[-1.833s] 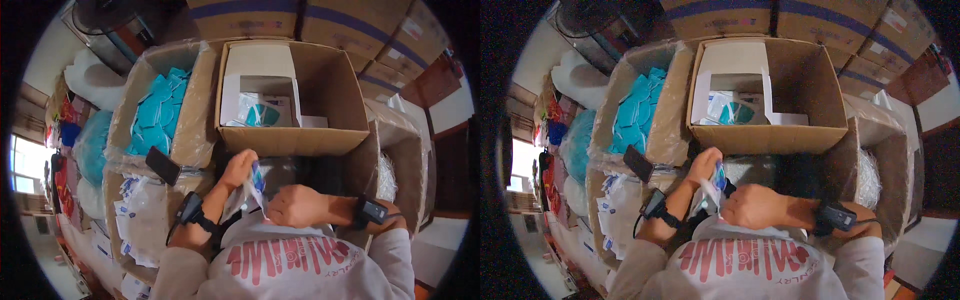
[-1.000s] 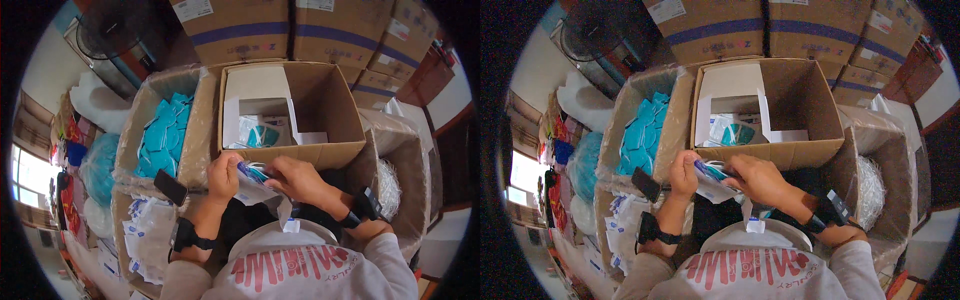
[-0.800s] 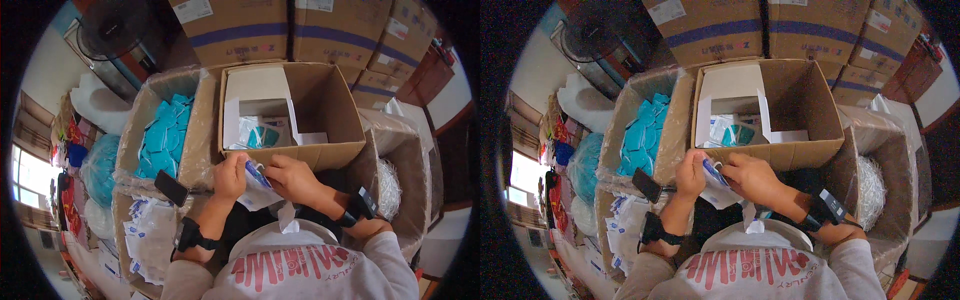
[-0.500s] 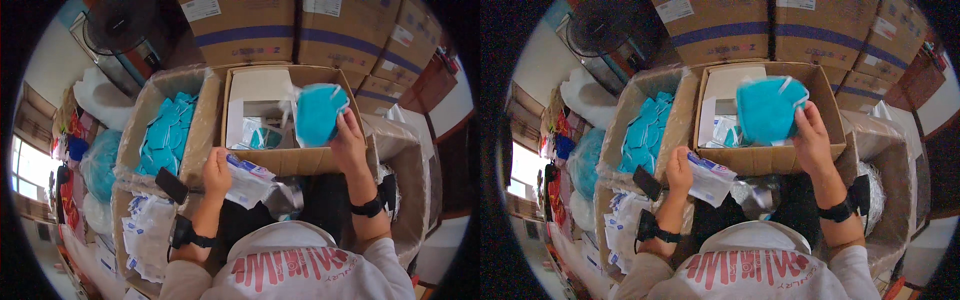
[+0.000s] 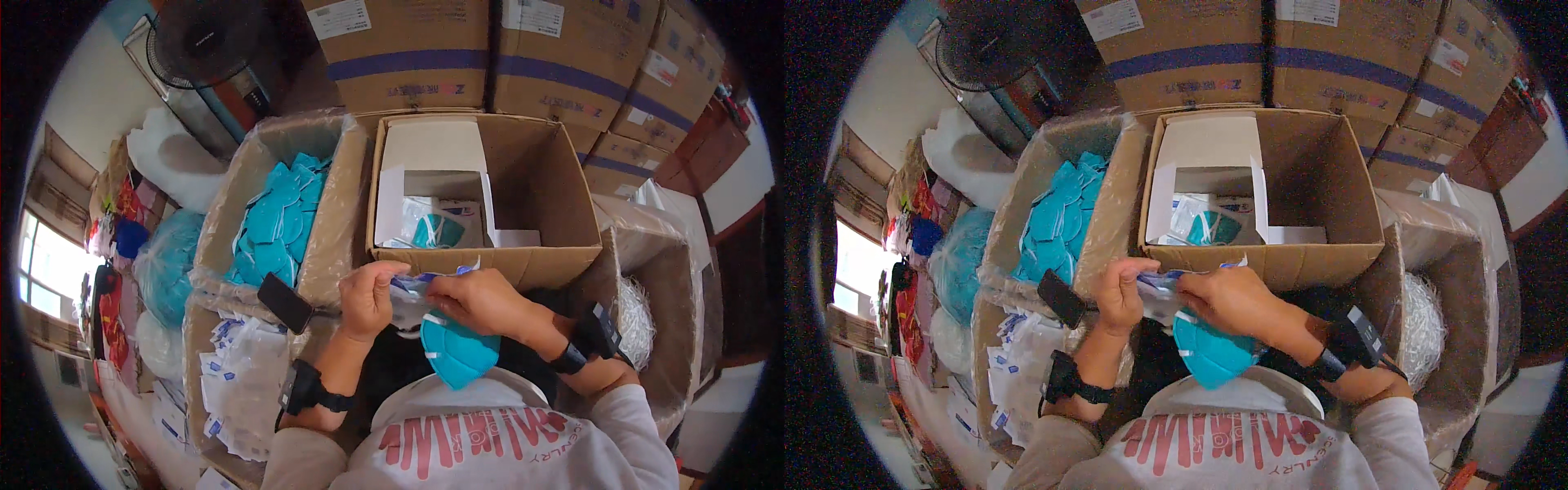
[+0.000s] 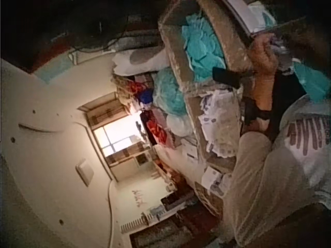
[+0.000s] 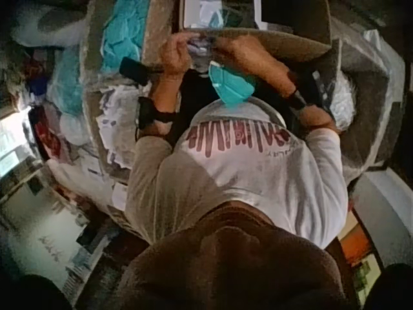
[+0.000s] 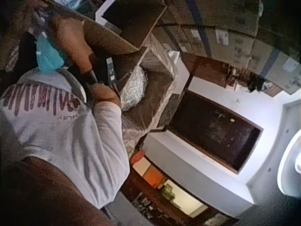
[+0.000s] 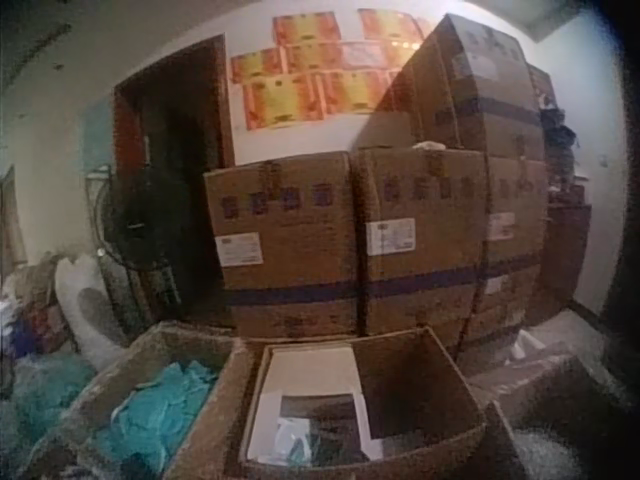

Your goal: The person is packing green face masks into small retail bags and placing them into a shipping box.

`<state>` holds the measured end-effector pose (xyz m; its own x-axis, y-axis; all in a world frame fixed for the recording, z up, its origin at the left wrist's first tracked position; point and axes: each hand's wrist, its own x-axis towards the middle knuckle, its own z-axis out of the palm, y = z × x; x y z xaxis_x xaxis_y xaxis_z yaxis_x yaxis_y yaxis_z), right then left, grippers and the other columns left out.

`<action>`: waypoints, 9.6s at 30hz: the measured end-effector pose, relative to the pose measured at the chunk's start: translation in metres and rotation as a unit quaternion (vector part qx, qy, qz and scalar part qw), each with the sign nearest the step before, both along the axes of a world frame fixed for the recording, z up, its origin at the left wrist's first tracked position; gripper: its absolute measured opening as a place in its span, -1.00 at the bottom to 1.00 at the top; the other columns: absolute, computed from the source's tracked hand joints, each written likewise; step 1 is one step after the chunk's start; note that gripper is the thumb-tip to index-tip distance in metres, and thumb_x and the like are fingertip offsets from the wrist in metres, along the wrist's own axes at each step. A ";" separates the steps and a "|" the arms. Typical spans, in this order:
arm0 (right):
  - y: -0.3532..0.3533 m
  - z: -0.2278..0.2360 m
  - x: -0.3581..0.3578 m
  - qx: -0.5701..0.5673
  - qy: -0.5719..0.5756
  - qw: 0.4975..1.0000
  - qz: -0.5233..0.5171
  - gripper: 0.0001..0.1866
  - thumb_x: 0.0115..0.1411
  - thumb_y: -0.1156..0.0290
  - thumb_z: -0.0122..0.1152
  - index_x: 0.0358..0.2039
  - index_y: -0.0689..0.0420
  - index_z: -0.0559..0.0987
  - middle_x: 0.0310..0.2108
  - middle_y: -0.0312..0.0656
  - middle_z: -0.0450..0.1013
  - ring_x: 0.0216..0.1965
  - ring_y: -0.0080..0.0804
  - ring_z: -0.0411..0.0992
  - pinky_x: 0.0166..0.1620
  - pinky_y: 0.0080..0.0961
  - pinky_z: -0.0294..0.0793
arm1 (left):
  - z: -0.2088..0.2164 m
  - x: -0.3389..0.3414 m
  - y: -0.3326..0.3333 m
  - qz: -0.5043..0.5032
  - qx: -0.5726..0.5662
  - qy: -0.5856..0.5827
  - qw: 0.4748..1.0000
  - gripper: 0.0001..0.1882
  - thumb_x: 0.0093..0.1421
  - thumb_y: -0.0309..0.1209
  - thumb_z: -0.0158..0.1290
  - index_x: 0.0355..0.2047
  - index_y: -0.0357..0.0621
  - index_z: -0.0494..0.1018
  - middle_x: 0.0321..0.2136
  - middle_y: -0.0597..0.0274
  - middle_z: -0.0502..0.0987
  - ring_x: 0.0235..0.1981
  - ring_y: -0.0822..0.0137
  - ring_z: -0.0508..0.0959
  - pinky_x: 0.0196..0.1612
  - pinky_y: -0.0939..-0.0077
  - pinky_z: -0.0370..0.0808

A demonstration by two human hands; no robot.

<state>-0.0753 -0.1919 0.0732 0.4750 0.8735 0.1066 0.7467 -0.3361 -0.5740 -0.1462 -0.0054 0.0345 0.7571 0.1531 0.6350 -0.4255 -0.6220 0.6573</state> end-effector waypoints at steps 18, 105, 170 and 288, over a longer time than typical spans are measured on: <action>0.025 -0.026 0.000 0.259 0.522 0.811 -0.050 -0.78 0.13 0.25 0.06 -0.33 0.13 0.48 -0.46 -0.33 0.39 -0.46 -0.61 0.31 -0.35 -0.63 0.33 | 0.009 -0.056 0.045 0.279 -0.118 0.066 0.951 -0.84 0.11 -0.53 -0.19 -0.43 -0.23 0.41 -0.50 0.06 0.46 -0.43 0.15 0.47 -0.32 0.44 0.39; -0.053 -0.026 0.011 0.314 0.317 0.866 -0.224 -0.77 0.12 0.44 0.05 -0.20 0.21 0.43 -0.44 -0.32 0.38 -0.34 -0.57 0.31 -0.23 -0.58 0.33 | 0.005 0.029 -0.040 -0.102 -0.477 0.197 0.850 -0.62 0.20 -0.40 -0.11 0.02 -0.24 0.21 -0.19 0.26 0.41 -0.18 0.48 0.38 -0.09 0.59 0.31; -0.085 -0.020 0.032 0.057 0.560 0.826 0.023 -0.64 0.26 0.13 -0.23 -0.29 0.15 0.42 -0.61 -0.43 0.19 -0.57 -0.69 0.18 -0.46 -0.71 0.30 | 0.040 0.066 0.026 0.102 -0.123 0.162 0.974 -0.57 0.21 -0.16 -0.15 -0.69 -0.21 0.30 -0.73 0.39 0.25 -0.64 0.58 0.21 -0.58 0.61 0.15; -0.035 -0.046 0.002 0.077 0.314 0.945 0.056 -0.64 0.22 0.19 -0.11 -0.48 0.26 0.41 -0.55 -0.15 0.28 -0.46 -0.42 0.27 -0.33 -0.50 0.28 | 0.076 0.048 0.073 0.004 -0.410 0.155 0.899 -0.69 0.18 -0.17 -0.09 -0.40 -0.19 0.41 -0.55 0.37 0.43 -0.51 0.57 0.37 -0.47 0.70 0.29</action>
